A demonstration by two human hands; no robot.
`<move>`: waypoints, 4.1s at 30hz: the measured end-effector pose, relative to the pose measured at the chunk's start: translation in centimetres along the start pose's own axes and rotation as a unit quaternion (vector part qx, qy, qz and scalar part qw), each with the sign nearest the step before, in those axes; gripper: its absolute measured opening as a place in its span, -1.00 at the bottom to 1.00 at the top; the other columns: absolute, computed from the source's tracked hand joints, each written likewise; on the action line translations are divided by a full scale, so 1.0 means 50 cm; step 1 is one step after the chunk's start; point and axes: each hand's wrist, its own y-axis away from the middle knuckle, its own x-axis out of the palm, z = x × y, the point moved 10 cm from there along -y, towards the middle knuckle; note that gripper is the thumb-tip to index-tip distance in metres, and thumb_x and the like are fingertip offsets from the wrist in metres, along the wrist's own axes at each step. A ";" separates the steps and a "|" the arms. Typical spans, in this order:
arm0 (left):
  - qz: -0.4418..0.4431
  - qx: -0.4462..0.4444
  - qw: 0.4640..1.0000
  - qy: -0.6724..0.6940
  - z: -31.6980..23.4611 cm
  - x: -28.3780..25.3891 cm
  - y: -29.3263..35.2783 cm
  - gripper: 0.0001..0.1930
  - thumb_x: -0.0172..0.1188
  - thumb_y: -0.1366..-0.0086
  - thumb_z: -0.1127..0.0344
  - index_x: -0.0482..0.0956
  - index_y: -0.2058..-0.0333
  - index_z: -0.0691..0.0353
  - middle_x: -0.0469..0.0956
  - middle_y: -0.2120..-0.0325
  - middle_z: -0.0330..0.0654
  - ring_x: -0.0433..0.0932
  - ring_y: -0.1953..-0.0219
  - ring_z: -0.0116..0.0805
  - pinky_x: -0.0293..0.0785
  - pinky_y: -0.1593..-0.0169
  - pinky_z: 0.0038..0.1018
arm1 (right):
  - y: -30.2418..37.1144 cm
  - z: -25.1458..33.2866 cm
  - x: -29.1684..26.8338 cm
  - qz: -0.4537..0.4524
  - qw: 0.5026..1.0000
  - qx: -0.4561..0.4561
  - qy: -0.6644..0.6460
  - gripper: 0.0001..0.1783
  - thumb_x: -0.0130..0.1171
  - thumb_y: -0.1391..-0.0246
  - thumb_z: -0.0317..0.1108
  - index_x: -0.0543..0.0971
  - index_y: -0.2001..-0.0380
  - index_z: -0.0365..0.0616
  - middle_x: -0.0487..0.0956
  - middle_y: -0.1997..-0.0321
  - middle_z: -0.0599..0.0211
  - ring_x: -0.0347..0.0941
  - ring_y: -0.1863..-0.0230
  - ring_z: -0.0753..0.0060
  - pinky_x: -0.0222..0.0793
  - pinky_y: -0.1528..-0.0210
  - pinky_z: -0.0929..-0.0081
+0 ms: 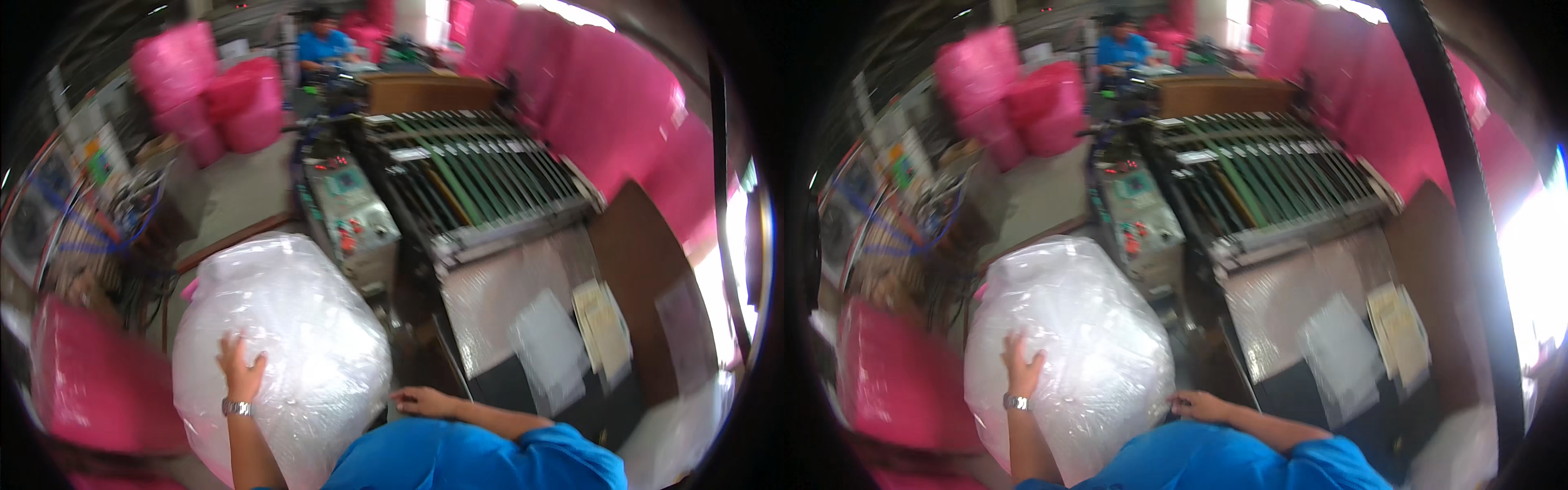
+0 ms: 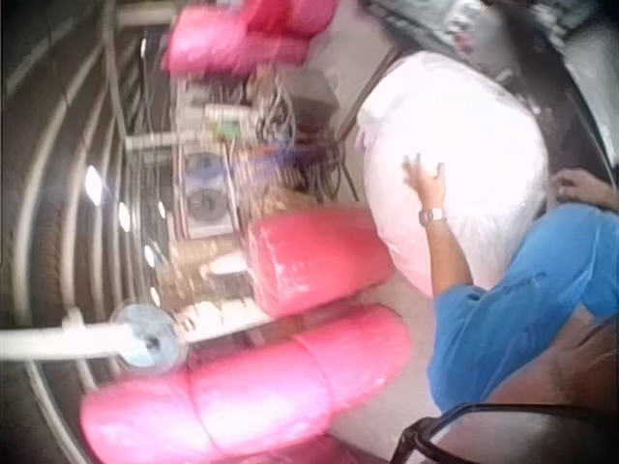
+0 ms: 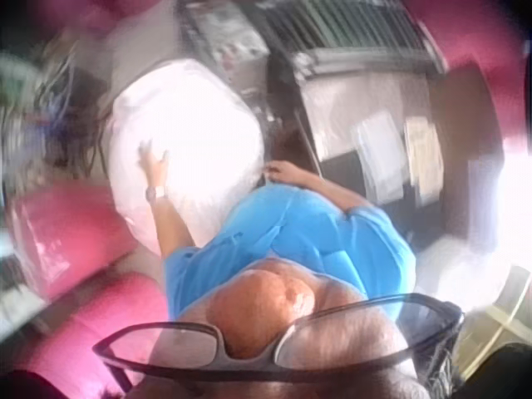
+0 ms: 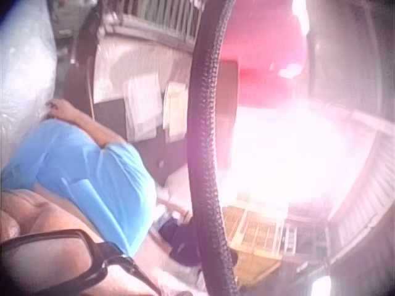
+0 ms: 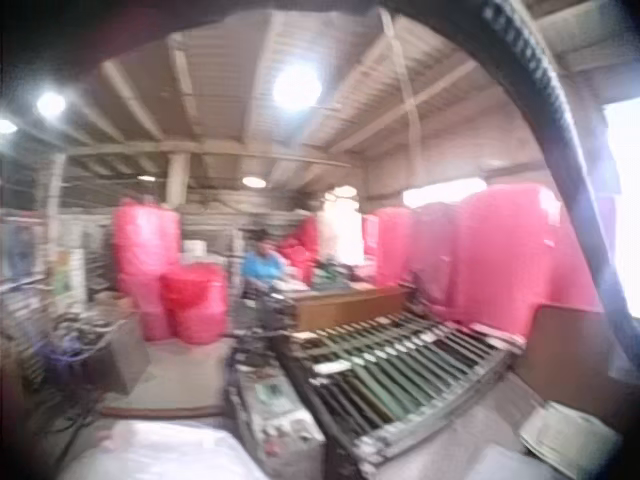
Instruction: The person repeatedly picks up stacks of bubble wrap sheets from a table, separates them, and places them into a large white plastic bag. The person also handles a roll of bubble wrap and stacks the sheets on the table.
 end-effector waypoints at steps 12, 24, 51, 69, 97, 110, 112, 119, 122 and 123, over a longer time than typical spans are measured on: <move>0.020 0.547 0.612 0.571 -0.797 -0.321 0.315 -0.70 -0.04 -0.11 -0.02 0.45 0.44 0.08 0.31 0.59 -0.33 0.28 0.56 -0.44 0.17 0.38 -0.43 | 0.364 -0.128 -0.180 -0.278 0.947 0.034 -0.156 -0.63 0.04 0.01 -0.26 0.37 0.11 -0.13 0.43 0.23 0.26 0.34 0.19 0.42 0.25 0.11 0.49; 0.392 0.568 0.426 0.584 -1.100 -0.241 0.468 -0.96 0.05 -0.05 0.33 0.43 0.47 0.10 0.42 0.54 -0.33 0.32 0.59 -0.50 0.22 0.49 -0.56 | 0.792 -0.458 -0.131 -0.490 0.783 0.176 -0.340 -0.60 0.03 0.01 -0.26 0.34 0.07 -0.09 0.39 0.25 0.42 0.30 0.26 0.60 0.26 0.26 0.59; 0.545 0.091 0.759 0.345 -0.982 0.839 0.300 -0.72 0.06 -0.13 0.32 0.43 0.18 0.29 0.44 0.43 -0.26 0.35 0.49 -0.59 0.31 0.37 -0.65 | 0.696 -0.873 -0.390 -0.647 0.443 0.067 -0.617 -0.32 -0.04 0.00 0.04 0.08 -0.06 -0.15 0.17 -0.07 0.06 0.10 -0.10 0.09 0.11 -0.03 0.01; 0.382 0.431 0.805 -0.143 -1.038 1.073 0.337 -0.21 0.04 0.01 -0.13 0.04 -0.11 0.21 -0.05 -0.10 0.20 -0.13 -0.17 0.10 -0.26 -0.15 0.00 | 0.614 -0.783 -0.446 -0.657 0.450 0.125 -0.591 -0.32 0.12 0.08 -0.31 0.02 -0.08 -0.08 0.21 -0.04 0.18 0.17 -0.04 0.11 0.17 0.01 0.01; 0.421 0.487 0.764 0.051 -0.961 0.717 0.513 0.18 0.28 0.29 -0.17 -0.26 -0.14 0.37 -0.03 -0.11 0.15 -0.13 -0.19 0.00 -0.19 -0.19 -0.24 | 0.809 -0.378 -0.388 -0.451 0.846 0.253 -0.131 -0.36 0.28 0.36 -0.30 0.30 0.11 -0.18 0.47 0.25 0.03 0.39 0.16 0.13 0.28 0.14 0.38; 0.570 0.337 0.694 0.281 -0.890 0.640 0.576 -0.14 0.32 0.18 0.02 0.11 -0.05 0.27 -0.06 -0.12 0.07 0.07 -0.13 -0.14 0.07 -0.12 -0.36 | 0.772 -0.170 -0.404 -0.355 0.913 0.169 0.109 -0.35 0.28 0.40 -0.23 0.34 0.12 -0.14 0.48 0.30 0.02 0.42 0.22 0.08 0.32 0.20 0.35; 0.469 0.441 0.719 0.262 -0.908 0.584 0.556 -0.12 0.33 0.19 0.03 0.09 -0.06 0.28 -0.11 -0.13 0.07 0.04 -0.14 -0.15 0.03 -0.14 -0.36 | 0.770 -0.163 -0.389 -0.312 0.927 0.193 0.079 -0.34 0.28 0.40 -0.22 0.34 0.11 -0.15 0.48 0.28 0.02 0.42 0.22 0.08 0.31 0.18 0.35; 0.699 0.215 0.624 0.277 -0.873 0.597 0.598 -0.23 0.30 0.11 0.14 0.13 -0.04 0.31 0.29 0.05 -0.03 0.28 0.02 -0.27 0.16 -0.06 -0.41 | 0.774 -0.154 -0.388 -0.376 0.905 0.170 0.103 -0.23 0.32 0.46 -0.16 0.30 0.06 -0.15 0.39 0.09 0.06 0.27 0.02 0.09 0.17 0.01 0.34; 0.632 0.161 0.644 0.398 -0.870 0.585 0.570 -0.33 0.26 0.04 0.20 0.17 -0.01 0.31 0.40 0.17 -0.13 0.36 0.12 -0.30 0.23 -0.01 -0.41 | 0.843 -0.141 -0.420 -0.570 0.805 0.070 0.150 -0.01 0.37 0.57 -0.07 0.18 -0.05 -0.09 0.22 -0.09 0.12 0.10 -0.14 0.15 -0.01 -0.13 0.30; 0.626 0.128 0.637 0.431 -0.875 0.577 0.558 -0.32 0.26 0.05 0.19 0.17 -0.01 0.30 0.39 0.16 -0.12 0.35 0.10 -0.30 0.23 -0.01 -0.41 | 0.891 -0.164 -0.426 -0.657 0.749 0.028 0.082 0.07 0.39 0.62 -0.04 0.14 -0.08 -0.11 0.15 -0.14 0.13 0.04 -0.17 0.17 -0.08 -0.16 0.29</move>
